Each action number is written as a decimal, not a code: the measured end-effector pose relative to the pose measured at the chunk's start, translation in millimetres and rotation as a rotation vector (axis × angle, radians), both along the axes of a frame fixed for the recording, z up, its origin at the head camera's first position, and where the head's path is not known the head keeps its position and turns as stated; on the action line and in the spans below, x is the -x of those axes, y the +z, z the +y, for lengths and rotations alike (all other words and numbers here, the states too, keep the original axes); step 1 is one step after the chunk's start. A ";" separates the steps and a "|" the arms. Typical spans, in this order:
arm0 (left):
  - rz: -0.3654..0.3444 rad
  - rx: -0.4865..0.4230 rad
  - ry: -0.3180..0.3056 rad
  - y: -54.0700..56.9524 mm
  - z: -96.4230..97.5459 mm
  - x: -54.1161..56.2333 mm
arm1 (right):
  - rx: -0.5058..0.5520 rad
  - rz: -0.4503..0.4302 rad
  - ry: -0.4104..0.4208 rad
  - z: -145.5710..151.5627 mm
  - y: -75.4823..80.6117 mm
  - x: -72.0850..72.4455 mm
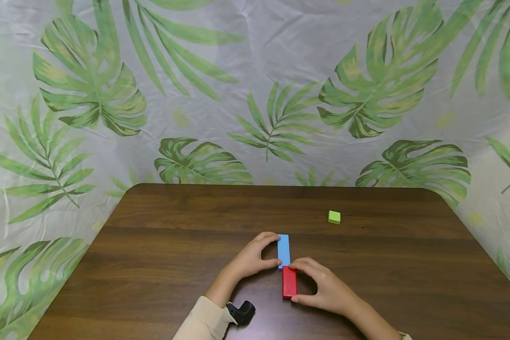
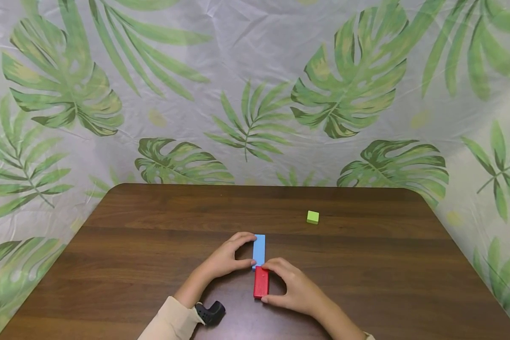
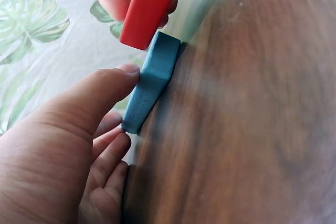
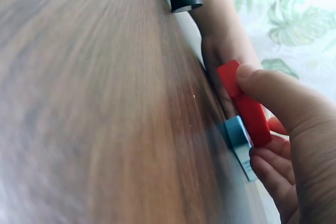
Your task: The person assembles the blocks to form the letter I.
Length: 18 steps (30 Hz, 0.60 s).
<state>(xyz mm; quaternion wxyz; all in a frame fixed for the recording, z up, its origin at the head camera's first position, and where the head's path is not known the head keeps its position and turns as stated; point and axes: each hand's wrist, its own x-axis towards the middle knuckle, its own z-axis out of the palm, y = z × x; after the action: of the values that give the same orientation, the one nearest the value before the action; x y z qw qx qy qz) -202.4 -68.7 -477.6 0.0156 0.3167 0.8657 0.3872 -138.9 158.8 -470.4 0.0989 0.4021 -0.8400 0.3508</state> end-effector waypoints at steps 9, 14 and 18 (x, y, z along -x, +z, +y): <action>0.007 0.010 -0.007 -0.6 -0.8 0.5 | -0.038 0.023 0.040 -3.7 0.4 -2.2; 0.005 0.010 -0.007 -0.2 -1.0 0.7 | -0.057 0.032 0.055 -4.2 0.6 -2.7; -0.009 0.013 -0.003 0.8 -0.7 0.1 | -0.068 0.030 0.064 -4.0 1.3 -3.4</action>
<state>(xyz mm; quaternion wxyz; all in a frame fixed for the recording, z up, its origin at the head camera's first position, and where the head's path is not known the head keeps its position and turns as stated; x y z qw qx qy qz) -202.5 -69.4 -476.8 0.0222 0.3159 0.8678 0.3830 -135.5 154.8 -469.1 0.0866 0.4372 -0.8364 0.3190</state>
